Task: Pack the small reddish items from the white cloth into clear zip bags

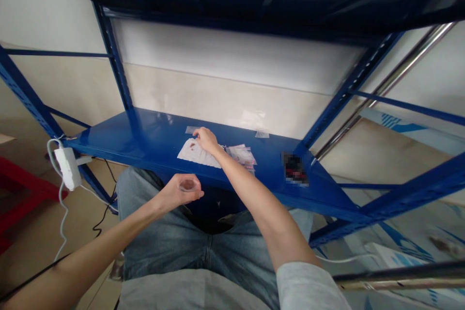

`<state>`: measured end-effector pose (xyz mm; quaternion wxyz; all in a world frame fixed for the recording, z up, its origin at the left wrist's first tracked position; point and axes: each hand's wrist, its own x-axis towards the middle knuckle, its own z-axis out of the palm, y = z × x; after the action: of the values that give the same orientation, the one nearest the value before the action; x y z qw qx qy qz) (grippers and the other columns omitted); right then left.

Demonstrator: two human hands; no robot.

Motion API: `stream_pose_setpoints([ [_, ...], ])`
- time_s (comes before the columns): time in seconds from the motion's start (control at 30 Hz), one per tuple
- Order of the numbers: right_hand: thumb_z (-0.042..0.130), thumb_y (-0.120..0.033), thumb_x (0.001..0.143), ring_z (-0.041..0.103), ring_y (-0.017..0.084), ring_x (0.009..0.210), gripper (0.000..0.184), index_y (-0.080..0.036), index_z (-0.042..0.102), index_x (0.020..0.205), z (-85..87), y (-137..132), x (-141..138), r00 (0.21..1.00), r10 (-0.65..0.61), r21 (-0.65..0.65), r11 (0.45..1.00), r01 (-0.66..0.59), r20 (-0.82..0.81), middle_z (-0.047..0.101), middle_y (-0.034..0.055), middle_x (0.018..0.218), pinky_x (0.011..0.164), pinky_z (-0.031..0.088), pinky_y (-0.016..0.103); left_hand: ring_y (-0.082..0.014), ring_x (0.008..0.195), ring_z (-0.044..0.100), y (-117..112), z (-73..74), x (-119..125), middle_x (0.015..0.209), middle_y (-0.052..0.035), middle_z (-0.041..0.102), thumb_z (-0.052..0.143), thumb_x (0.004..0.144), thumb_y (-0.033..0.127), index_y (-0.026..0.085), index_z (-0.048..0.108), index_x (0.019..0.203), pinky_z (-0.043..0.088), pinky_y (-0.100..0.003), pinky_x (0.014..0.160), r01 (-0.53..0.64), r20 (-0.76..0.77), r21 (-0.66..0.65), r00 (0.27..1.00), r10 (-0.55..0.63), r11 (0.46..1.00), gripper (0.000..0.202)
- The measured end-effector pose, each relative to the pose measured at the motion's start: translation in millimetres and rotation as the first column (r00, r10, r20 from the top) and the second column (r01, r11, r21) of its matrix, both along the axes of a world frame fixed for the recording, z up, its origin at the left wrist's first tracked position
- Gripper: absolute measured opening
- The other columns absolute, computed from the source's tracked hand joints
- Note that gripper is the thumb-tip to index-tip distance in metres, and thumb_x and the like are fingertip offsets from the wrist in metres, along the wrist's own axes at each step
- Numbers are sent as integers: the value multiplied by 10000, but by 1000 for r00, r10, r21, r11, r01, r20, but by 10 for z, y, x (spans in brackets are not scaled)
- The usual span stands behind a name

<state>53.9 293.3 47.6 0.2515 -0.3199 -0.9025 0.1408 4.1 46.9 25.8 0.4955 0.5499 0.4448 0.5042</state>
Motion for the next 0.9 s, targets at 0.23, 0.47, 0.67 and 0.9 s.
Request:
stream_pose_setpoints([
  [0.23,571,-68,829,646,187,792,235,-110,737,990,299,117,-95,997,-56,-78,996,52,-56,733,97,890,782,483,304,-105,549,549,0,81,-65,695,-26,626,693,803,437,143,626,969,377,-187,459,-115,162,-160,977,141,980,345],
  [0.47,517,-306,973,604,161,775,224,-176,695,933,391,-1147,469,935,287,-75,948,-308,-207,689,45,888,739,452,283,-170,722,681,28,25,-60,779,-44,685,698,811,327,161,517,1117,526,-265,643,2,379,-81,925,29,997,393],
  [0.67,536,-204,963,559,195,925,110,-200,643,940,165,-2212,1396,967,223,-106,966,-236,-124,617,59,947,822,426,315,-177,667,697,-91,-78,204,752,-24,696,812,702,257,183,435,1133,543,-286,642,225,398,-124,904,-159,966,577],
  [0.9,572,-226,936,554,148,710,88,-185,646,912,-27,-2191,1687,941,51,-353,919,-176,-335,619,24,828,646,415,270,-236,855,731,-270,-29,433,970,-134,743,719,821,459,163,548,1204,532,-260,635,262,244,-205,947,-210,943,513],
])
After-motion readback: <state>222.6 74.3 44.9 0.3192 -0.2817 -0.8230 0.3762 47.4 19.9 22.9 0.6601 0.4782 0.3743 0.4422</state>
